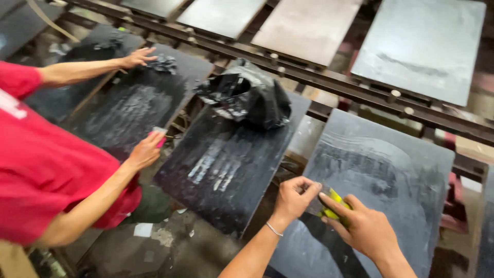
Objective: Scraping residue from boards and collecting it in a bag.
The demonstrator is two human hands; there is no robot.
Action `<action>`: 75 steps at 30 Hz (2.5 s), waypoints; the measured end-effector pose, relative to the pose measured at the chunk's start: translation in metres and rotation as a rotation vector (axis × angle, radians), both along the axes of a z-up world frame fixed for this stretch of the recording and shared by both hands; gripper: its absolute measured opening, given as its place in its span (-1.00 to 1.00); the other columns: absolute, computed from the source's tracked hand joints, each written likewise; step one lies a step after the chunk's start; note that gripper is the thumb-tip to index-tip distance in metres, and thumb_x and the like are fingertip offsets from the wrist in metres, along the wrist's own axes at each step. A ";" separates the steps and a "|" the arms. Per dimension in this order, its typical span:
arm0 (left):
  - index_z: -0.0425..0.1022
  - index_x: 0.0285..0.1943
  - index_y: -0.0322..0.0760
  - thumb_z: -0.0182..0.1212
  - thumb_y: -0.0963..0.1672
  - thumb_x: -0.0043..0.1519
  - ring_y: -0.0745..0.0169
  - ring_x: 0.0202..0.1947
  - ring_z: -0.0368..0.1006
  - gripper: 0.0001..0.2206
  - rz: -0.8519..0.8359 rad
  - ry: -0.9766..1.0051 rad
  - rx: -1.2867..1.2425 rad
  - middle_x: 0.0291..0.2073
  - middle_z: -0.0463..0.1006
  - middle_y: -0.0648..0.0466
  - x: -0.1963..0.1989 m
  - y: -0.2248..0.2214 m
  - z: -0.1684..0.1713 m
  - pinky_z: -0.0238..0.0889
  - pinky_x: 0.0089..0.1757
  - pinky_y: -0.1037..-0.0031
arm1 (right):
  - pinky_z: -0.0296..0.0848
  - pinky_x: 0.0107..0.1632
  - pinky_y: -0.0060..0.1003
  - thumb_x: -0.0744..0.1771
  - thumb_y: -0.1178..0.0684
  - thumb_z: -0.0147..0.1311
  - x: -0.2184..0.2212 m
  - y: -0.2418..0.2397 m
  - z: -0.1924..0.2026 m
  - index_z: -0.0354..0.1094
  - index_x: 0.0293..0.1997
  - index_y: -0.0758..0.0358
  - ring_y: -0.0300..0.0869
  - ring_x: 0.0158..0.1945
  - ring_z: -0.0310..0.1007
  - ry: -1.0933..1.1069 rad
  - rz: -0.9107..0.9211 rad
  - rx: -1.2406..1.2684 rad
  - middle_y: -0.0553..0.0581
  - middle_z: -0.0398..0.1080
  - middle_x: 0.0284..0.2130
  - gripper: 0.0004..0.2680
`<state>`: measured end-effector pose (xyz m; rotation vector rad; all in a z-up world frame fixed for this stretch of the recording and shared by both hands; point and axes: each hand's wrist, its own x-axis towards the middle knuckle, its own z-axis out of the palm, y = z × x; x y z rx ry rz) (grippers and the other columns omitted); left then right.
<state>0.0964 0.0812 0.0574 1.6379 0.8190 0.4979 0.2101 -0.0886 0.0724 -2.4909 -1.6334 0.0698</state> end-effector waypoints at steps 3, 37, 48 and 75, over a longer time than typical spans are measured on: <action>0.56 -0.45 -0.12 0.29 -0.07 0.19 0.56 -0.59 0.24 -0.84 -0.033 0.005 0.100 -0.66 0.42 0.31 -0.033 -0.004 0.005 0.18 -0.43 0.53 | 0.47 -0.51 -0.06 0.26 -0.39 0.11 -0.033 -0.003 -0.004 0.17 0.31 -0.79 0.01 -0.58 0.42 0.016 -0.074 0.033 -0.21 0.32 -0.30 -0.56; 0.46 -0.44 -0.25 -0.02 -0.22 -0.04 -0.41 -0.37 0.49 -0.88 -0.407 0.311 0.662 -0.47 0.59 -0.21 0.011 0.377 0.056 0.36 -0.38 -0.01 | 0.36 -0.28 -0.28 0.25 0.18 0.28 -0.156 0.227 0.057 0.27 0.50 -0.26 -0.12 -0.54 0.14 0.991 -1.089 0.686 0.10 0.40 -0.28 -0.39; 0.51 0.15 -0.30 0.07 -0.13 0.27 -0.04 -0.08 0.55 -0.70 -0.199 -0.023 0.602 -0.07 0.62 -0.07 -0.006 0.356 0.086 0.46 -0.13 0.20 | 0.32 -0.39 -0.22 0.25 0.20 0.35 -0.122 0.233 -0.003 0.54 0.14 0.17 -0.05 -0.56 0.29 1.116 -1.126 0.830 0.19 0.42 -0.44 -0.67; 0.45 0.15 -0.03 -0.11 -0.22 0.05 0.41 -0.77 0.06 -0.54 -0.332 -0.130 0.293 -0.29 0.45 0.15 -0.009 0.600 0.120 -0.12 -0.70 0.54 | 0.17 -0.46 -0.11 -0.12 -0.02 0.18 0.271 0.287 -0.151 0.23 -0.78 0.04 -0.06 -0.66 0.26 -0.007 -0.194 -0.043 -0.03 0.30 -0.77 -0.83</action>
